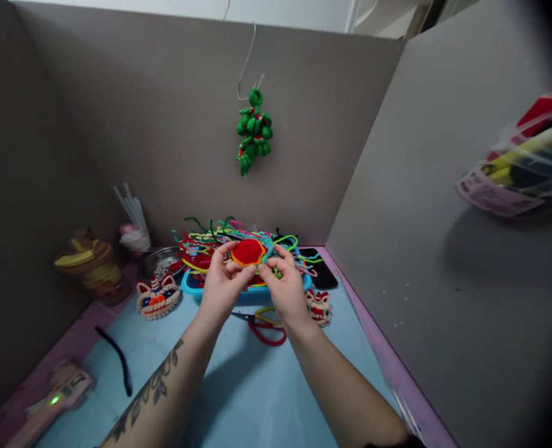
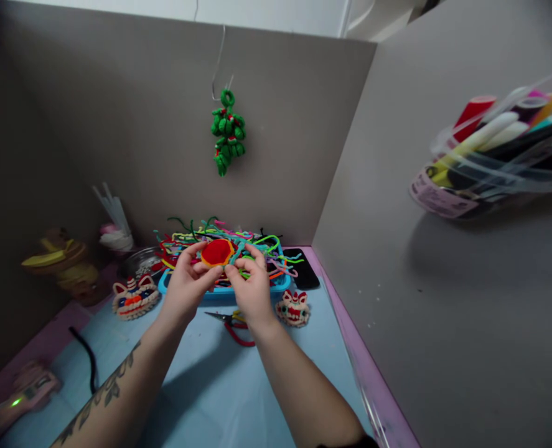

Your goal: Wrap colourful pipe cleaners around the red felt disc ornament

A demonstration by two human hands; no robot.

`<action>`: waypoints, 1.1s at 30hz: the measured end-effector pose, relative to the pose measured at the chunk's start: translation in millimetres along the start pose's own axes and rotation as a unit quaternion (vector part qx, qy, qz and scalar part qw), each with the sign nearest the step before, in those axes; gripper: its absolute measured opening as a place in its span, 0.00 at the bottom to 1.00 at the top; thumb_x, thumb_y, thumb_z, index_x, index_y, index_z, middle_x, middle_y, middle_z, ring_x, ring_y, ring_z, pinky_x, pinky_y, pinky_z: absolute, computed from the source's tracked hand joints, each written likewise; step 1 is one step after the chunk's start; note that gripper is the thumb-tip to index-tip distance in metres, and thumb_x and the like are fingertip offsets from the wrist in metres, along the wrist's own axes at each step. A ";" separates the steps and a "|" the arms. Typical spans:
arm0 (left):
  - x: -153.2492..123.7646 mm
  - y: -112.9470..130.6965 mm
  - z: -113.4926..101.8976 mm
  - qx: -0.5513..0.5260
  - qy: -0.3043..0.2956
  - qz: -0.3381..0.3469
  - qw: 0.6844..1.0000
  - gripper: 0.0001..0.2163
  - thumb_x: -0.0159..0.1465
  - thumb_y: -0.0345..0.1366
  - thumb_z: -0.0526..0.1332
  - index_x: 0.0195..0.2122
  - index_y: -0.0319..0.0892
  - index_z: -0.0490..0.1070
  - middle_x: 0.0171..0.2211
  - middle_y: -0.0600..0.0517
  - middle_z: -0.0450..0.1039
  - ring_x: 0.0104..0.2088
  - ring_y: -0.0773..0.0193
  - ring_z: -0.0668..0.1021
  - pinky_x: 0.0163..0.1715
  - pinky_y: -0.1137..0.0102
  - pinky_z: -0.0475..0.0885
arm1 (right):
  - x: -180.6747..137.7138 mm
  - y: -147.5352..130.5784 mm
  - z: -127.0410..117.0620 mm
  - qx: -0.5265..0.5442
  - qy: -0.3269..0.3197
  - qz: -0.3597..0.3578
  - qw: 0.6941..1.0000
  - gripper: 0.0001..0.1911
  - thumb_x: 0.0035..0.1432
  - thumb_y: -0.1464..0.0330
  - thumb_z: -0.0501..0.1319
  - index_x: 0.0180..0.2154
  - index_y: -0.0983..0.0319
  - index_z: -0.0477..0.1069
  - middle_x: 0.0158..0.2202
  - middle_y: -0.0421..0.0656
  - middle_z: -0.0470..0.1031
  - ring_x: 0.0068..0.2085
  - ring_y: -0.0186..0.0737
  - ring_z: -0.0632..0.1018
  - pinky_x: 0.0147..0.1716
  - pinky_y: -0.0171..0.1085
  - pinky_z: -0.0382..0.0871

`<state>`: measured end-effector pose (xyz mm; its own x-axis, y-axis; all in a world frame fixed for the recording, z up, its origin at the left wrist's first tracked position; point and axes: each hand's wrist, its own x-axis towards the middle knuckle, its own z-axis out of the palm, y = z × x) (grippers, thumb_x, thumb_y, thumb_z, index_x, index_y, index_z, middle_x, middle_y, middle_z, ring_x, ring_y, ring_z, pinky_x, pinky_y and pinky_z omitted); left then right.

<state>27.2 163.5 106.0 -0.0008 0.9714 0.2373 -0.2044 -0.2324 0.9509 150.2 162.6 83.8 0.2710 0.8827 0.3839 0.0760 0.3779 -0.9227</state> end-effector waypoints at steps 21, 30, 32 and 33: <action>1.3 3.1 -4.5 0.053 0.005 0.024 0.998 0.32 0.53 0.35 0.66 0.57 0.42 0.54 0.19 0.61 0.68 0.18 0.74 0.68 0.21 0.78 0.63 | 2.5 8.7 2.2 0.008 0.010 0.020 1.000 0.11 0.53 0.63 0.60 0.24 0.61 0.65 0.56 0.48 0.62 0.57 0.45 0.66 0.53 0.41 0.59; 0.4 5.4 -3.0 0.012 0.021 -0.021 0.999 0.42 0.51 0.38 0.68 0.64 0.41 0.48 0.16 0.61 0.66 0.15 0.73 0.67 0.18 0.78 0.62 | -3.0 -8.7 -0.3 -0.117 0.005 -0.075 0.990 0.08 0.53 0.65 0.61 0.25 0.60 0.70 0.54 0.47 0.63 0.57 0.48 0.65 0.57 0.48 0.56; 1.3 5.7 -5.6 -0.001 0.022 -0.031 0.999 0.41 0.51 0.38 0.69 0.64 0.41 0.52 0.15 0.62 0.64 0.14 0.74 0.65 0.16 0.79 0.60 | -2.5 -10.8 -3.7 -0.143 0.011 -0.108 0.984 0.06 0.54 0.66 0.60 0.27 0.60 0.70 0.53 0.47 0.63 0.57 0.48 0.65 0.57 0.50 0.57; 1.8 5.6 -6.9 -0.007 0.017 -0.034 0.999 0.39 0.51 0.38 0.69 0.63 0.42 0.54 0.14 0.63 0.63 0.14 0.75 0.64 0.16 0.79 0.59 | -1.4 -11.0 -6.1 -0.158 0.021 -0.132 0.978 0.04 0.55 0.66 0.60 0.29 0.59 0.71 0.52 0.47 0.63 0.57 0.48 0.65 0.57 0.51 0.57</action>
<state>19.4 164.3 110.4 -0.0200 0.9862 0.1643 -0.2188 -0.1647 0.9618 154.8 155.5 93.2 0.2401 0.7515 0.6145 0.4394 0.4803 -0.7591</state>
